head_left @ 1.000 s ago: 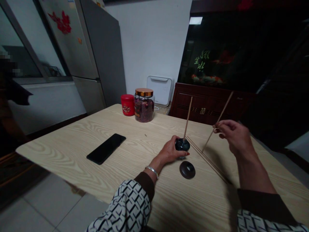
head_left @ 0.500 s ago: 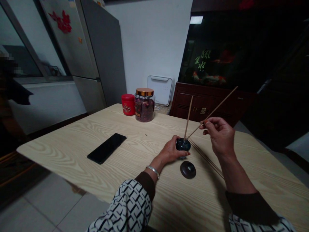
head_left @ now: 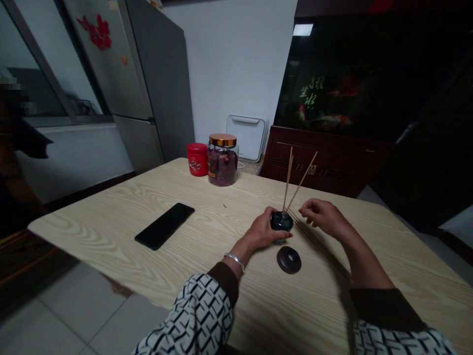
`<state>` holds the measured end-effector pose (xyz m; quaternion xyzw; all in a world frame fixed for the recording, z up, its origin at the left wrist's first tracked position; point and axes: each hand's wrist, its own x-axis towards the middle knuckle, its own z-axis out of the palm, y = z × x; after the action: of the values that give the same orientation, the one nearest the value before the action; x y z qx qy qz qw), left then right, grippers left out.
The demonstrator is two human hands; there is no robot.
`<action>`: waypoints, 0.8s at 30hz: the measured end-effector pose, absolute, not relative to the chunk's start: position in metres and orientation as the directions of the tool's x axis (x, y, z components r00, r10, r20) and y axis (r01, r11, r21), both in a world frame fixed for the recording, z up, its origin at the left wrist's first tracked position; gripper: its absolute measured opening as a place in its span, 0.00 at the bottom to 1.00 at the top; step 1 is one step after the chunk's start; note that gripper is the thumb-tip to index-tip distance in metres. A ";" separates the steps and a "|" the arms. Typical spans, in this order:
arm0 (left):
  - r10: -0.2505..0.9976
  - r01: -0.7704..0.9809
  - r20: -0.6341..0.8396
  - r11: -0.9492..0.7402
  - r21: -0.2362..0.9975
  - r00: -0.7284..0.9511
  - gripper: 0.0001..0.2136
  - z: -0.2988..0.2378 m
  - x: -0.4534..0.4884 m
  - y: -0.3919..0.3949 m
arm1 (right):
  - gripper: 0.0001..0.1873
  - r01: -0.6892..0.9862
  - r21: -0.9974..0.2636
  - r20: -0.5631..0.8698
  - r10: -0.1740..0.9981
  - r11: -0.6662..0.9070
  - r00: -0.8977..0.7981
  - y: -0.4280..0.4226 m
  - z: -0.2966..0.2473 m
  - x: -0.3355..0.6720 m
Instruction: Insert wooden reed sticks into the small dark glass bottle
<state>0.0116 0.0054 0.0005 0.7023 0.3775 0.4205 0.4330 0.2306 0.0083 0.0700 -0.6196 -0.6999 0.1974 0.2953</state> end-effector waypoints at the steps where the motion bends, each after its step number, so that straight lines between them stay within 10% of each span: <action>1: 0.893 0.166 0.264 -0.341 0.925 0.363 0.32 0.001 0.011 0.005 | 0.08 0.840 -0.528 0.126 0.990 0.126 -0.070 0.010 0.065 0.240; 6: 0.897 0.197 0.250 -0.336 0.921 0.363 0.32 0.004 0.010 0.003 | 0.05 0.979 -0.202 -0.100 0.995 -0.032 0.011 0.016 0.037 0.267; 24: 0.887 0.168 0.265 -0.347 0.923 0.377 0.32 0.003 0.011 0.004 | 0.06 0.903 -0.429 -0.140 0.988 -0.008 -0.058 0.014 0.037 0.274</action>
<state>0.0109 0.0044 0.0033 0.7078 0.3727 0.4153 0.4333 0.2737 0.0142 0.0373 -0.6787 -0.6967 0.2084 0.1023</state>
